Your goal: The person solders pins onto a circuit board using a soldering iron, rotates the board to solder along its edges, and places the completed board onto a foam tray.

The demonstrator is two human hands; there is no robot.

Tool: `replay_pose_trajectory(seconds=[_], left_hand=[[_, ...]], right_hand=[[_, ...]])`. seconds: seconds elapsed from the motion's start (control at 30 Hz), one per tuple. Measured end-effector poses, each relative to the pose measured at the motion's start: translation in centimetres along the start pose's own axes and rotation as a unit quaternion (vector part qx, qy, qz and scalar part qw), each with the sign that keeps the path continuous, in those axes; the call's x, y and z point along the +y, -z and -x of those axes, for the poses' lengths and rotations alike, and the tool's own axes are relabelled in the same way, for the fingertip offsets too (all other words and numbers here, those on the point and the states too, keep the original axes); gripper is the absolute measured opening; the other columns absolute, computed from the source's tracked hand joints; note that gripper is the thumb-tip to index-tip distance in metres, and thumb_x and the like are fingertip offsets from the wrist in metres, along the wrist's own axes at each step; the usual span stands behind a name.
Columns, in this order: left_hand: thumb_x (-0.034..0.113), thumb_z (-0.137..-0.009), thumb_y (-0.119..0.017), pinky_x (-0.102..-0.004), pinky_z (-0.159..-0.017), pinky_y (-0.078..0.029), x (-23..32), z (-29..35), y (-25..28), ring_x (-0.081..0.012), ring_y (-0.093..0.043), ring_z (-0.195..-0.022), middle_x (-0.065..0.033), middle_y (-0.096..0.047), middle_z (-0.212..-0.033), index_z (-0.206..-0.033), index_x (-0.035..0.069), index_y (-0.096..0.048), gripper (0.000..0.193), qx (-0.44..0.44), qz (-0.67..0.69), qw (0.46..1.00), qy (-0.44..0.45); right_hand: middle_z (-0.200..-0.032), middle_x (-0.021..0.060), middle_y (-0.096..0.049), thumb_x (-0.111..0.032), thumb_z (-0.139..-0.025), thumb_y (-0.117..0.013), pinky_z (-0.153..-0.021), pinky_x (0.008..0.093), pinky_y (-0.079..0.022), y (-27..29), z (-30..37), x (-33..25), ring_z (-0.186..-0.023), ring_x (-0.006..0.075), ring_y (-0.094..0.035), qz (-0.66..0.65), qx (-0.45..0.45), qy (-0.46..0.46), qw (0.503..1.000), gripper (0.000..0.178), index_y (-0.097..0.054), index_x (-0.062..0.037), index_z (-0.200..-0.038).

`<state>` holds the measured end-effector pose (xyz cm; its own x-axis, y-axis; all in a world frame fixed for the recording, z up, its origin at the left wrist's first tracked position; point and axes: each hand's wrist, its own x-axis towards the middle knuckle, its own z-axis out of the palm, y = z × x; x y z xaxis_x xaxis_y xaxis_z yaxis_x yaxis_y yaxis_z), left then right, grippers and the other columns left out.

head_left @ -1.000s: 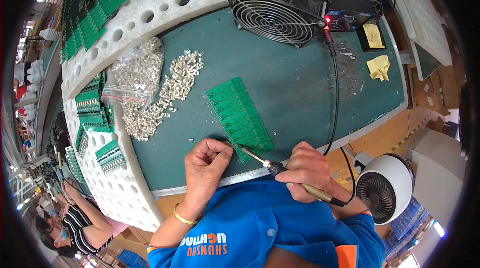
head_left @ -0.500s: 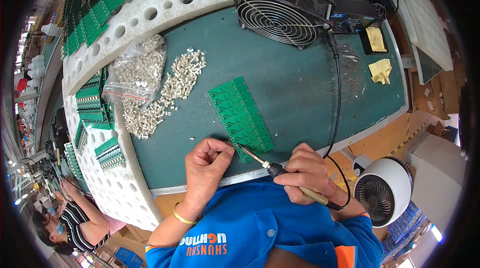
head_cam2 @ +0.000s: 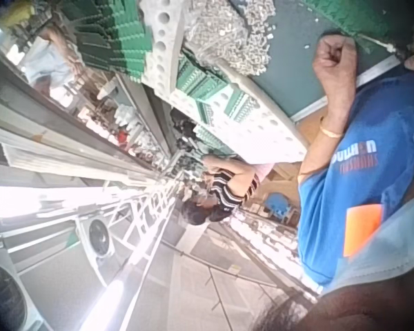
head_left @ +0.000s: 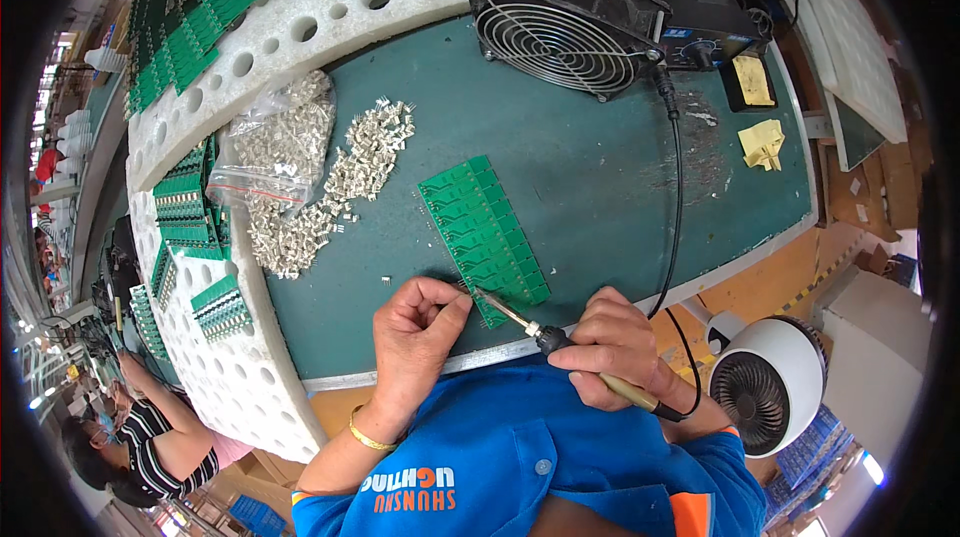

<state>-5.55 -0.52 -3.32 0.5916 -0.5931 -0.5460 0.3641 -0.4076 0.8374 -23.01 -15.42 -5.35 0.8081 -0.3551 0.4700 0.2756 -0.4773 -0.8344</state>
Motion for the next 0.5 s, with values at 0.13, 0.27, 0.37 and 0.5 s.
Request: replay_pose_trajectory(seconds=[0.13,0.27,0.37,0.5], left_hand=[[0.003,-0.085,-0.067,-0.0162,-0.057,-0.034,0.07,0.01,-0.03,0.0002,-0.043,-0.063,0.0060,-0.057,-0.074,-0.085,0.004,-0.062,0.005,0.001,-0.002,1.000,0.002],[0.002,-0.085,-0.067,-0.0161,-0.056,-0.034,0.05,-0.01,-0.04,0.0002,-0.043,-0.063,0.0062,-0.057,-0.073,-0.084,0.004,-0.063,0.005,0.005,-0.014,1.000,0.008],[0.001,-0.085,-0.067,-0.0158,-0.056,-0.033,0.10,-0.01,-0.01,0.0005,-0.042,-0.062,0.0065,-0.056,-0.072,-0.084,0.004,-0.063,0.005,0.003,-0.013,1.000,0.015],[0.001,-0.084,-0.067,-0.0158,-0.055,-0.032,0.12,0.00,-0.03,0.0008,-0.041,-0.060,0.0068,-0.056,-0.070,-0.083,0.004,-0.063,0.005,0.001,-0.012,1.000,0.011]], right_hand=[[-0.064,0.0010,-0.053,-0.001,-0.062,-0.066,-0.054,0.0321,-0.036,0.23,-0.03,0.01,-0.054,0.0180,-0.049,-0.010,-0.004,-0.002,1.000,0.030,-0.068,-0.0090,-0.090],[-0.064,0.0013,-0.054,0.001,-0.061,-0.066,-0.054,0.0325,-0.036,0.29,-0.04,0.04,-0.054,0.0182,-0.050,-0.022,0.000,-0.010,1.000,0.031,-0.068,-0.0093,-0.090],[-0.064,0.0012,-0.054,0.003,-0.061,-0.065,-0.054,0.0326,-0.036,0.45,-0.09,0.03,-0.054,0.0182,-0.050,-0.026,-0.004,-0.012,1.000,0.032,-0.067,-0.0094,-0.090],[-0.064,0.0009,-0.055,0.003,-0.061,-0.065,-0.054,0.0325,-0.036,0.56,-0.17,-0.10,-0.054,0.0180,-0.050,-0.027,-0.006,-0.017,0.999,0.032,-0.067,-0.0094,-0.090]])
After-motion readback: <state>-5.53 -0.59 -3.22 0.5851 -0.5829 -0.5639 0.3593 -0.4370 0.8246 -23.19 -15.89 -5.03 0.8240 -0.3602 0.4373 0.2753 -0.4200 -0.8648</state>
